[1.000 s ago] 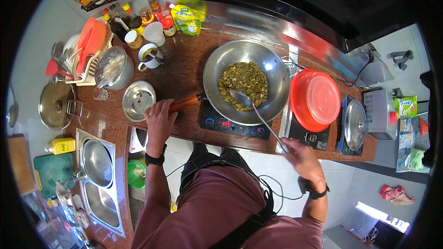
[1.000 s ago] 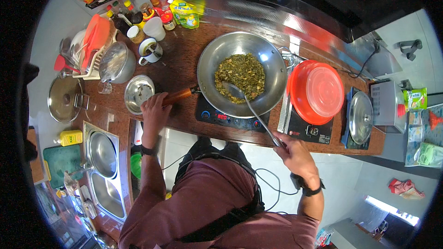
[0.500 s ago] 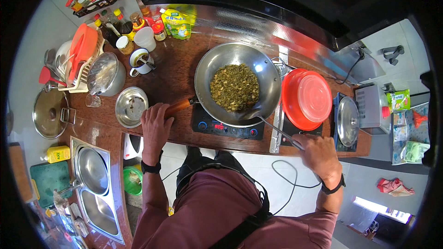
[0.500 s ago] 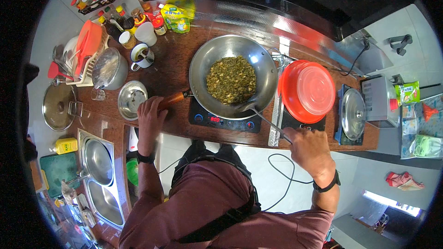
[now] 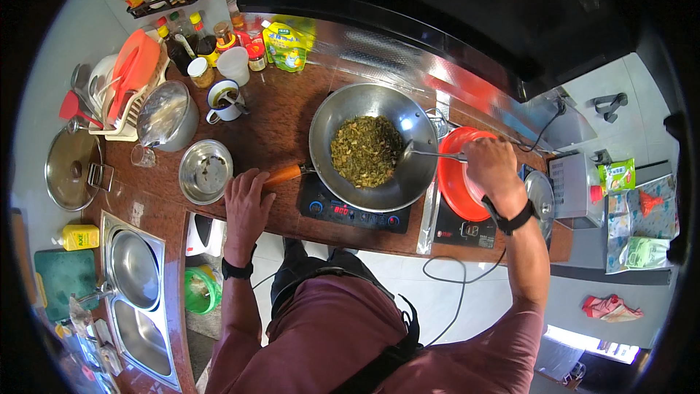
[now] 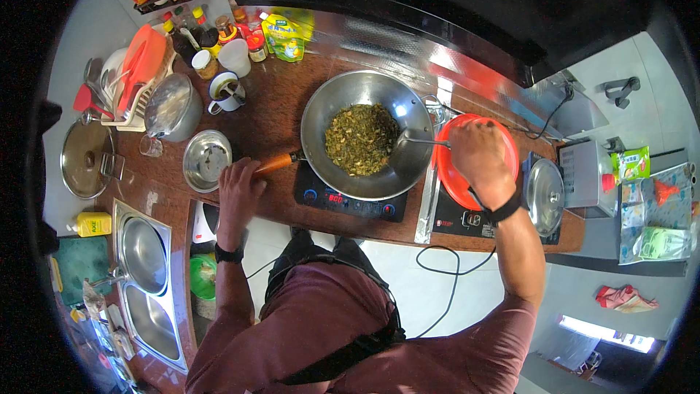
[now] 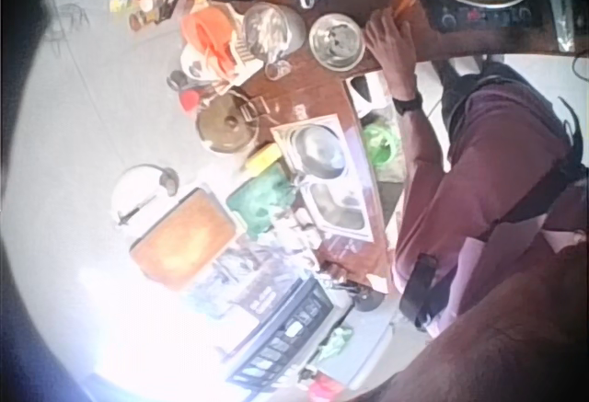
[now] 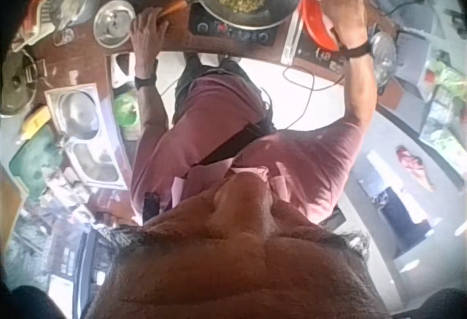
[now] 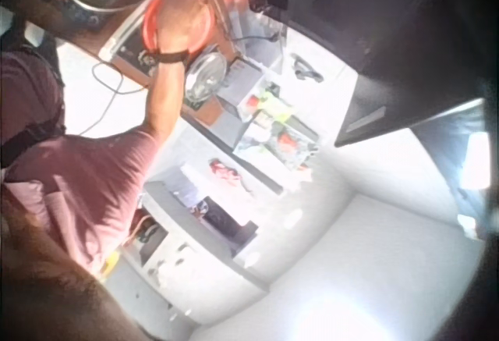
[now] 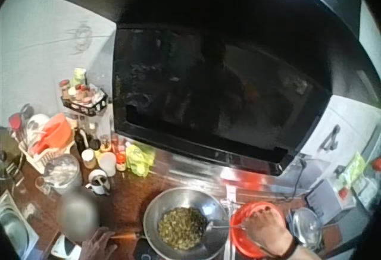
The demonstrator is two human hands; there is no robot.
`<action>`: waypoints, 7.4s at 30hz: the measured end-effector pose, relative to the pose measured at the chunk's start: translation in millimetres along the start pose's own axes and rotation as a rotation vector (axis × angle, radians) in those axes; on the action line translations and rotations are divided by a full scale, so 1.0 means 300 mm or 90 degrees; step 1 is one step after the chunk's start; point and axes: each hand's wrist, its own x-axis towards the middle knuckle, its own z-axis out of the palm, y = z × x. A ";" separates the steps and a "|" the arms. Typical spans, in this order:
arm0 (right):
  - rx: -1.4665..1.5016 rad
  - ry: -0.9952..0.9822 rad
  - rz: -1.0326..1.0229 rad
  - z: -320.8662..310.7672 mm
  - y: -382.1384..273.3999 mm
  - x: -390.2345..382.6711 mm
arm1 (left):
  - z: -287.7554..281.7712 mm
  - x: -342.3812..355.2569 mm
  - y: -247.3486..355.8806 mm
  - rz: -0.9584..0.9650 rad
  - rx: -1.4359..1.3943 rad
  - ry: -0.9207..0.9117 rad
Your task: The person stirs food in a wok on an induction cooktop using a metal spatula, then covers the wok with a lid. Afterward, the person walks to a refrigerator and wipes its exterior with a brown cloth.
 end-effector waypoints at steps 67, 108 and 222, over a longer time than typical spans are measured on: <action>0.855 -0.038 0.266 0.414 -0.619 -0.505 | 0.160 -0.073 0.343 -0.088 -0.581 -0.317; 0.476 0.081 0.492 1.960 1.400 -0.764 | 0.266 -0.362 1.100 -0.419 -0.920 0.006; 0.595 0.386 -0.328 0.278 -0.617 -0.135 | 0.363 -0.422 -0.069 -0.612 -0.914 0.057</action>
